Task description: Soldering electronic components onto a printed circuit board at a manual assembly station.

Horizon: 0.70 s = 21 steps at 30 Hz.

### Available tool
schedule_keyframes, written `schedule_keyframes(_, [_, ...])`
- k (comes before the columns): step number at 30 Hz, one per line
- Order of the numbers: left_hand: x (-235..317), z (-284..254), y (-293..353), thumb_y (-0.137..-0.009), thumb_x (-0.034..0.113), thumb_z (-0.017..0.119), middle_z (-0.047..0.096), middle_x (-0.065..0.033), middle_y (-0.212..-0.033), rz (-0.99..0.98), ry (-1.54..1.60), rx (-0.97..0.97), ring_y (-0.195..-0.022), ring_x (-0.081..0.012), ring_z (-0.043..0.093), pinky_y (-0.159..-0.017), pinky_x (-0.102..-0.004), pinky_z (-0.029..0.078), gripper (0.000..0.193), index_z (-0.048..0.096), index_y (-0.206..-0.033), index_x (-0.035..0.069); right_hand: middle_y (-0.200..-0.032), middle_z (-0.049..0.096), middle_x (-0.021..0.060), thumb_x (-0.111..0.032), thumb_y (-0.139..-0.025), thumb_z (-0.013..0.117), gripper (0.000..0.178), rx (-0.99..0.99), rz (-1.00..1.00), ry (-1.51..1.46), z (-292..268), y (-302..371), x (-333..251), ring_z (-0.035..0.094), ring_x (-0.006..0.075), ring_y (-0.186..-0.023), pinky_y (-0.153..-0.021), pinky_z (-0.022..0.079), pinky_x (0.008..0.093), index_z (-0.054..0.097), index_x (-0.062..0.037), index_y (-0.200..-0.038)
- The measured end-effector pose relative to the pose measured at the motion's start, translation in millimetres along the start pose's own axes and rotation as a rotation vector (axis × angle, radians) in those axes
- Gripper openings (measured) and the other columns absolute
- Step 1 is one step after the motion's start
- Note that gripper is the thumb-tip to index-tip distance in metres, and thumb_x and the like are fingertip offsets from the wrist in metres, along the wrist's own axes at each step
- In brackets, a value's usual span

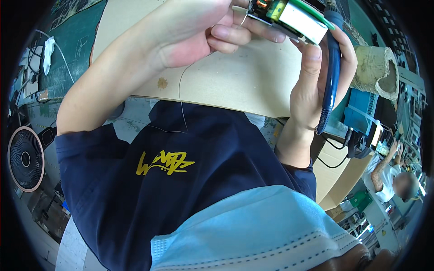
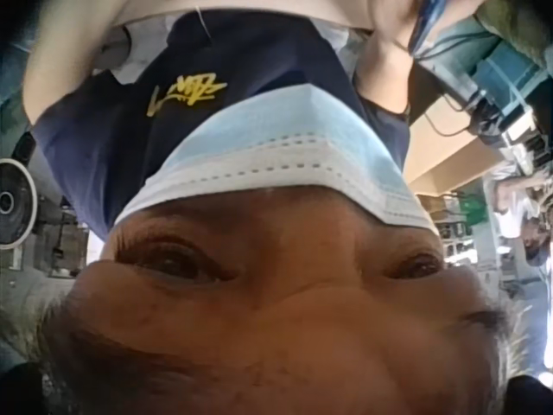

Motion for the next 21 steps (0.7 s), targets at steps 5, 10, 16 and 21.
schedule_keyframes(5, [1.0,-5.0,-2.0,-0.107,0.030,0.026,0.065,-0.0251,-0.097,-0.013,0.088,-0.111,-0.051,-0.0077,0.035,-0.044,-0.0197,0.026,0.042,0.049,-0.125,0.000,-0.119,0.059,0.0229,-0.016,-0.099,0.056,0.041,0.029,0.006,0.057,0.4,-2.1,-3.2,0.063,0.0261,-0.106,-0.086,0.059,0.0413,0.040,0.0064,-0.129])
schedule_keyframes(10, [0.1,1.3,-0.8,-0.107,0.031,0.026,0.065,-0.0251,-0.098,0.019,-0.030,0.027,-0.050,-0.0074,0.032,-0.045,-0.0193,0.026,0.043,0.050,-0.124,0.000,-0.120,0.059,0.0235,-0.015,-0.099,0.056,0.040,0.019,-0.004,0.067,-0.2,-0.1,-2.0,0.063,0.0262,-0.106,-0.086,0.059,0.0404,0.040,0.0066,-0.129])
schedule_keyframes(16, [-0.5,-3.9,2.0,-0.107,0.030,0.026,0.066,-0.0263,-0.104,0.013,-0.003,-0.060,-0.050,-0.0058,0.029,-0.045,-0.0185,0.027,0.044,0.052,-0.127,0.001,-0.122,0.059,0.0248,-0.015,-0.099,0.057,0.040,-0.016,-0.057,0.069,3.5,-2.0,-1.2,0.062,0.0277,-0.110,-0.088,0.057,0.0399,0.040,0.0068,-0.129])
schedule_keyframes(21, [-2.0,-6.4,3.2,-0.107,0.030,0.026,0.066,-0.0276,-0.109,0.005,0.151,-0.137,-0.050,-0.0044,0.026,-0.046,-0.0178,0.026,0.045,0.051,-0.130,0.001,-0.123,0.059,0.0252,-0.015,-0.099,0.058,0.041,-0.023,-0.062,0.076,6.3,-4.0,-3.6,0.061,0.0283,-0.113,-0.090,0.056,0.0402,0.041,0.0069,-0.129])
Point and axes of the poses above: each hand's wrist, its own y-axis away from the middle knuckle, its own z-axis out of the palm, x = y × z, the point moved 3 cm from there along -y, towards the middle knuckle
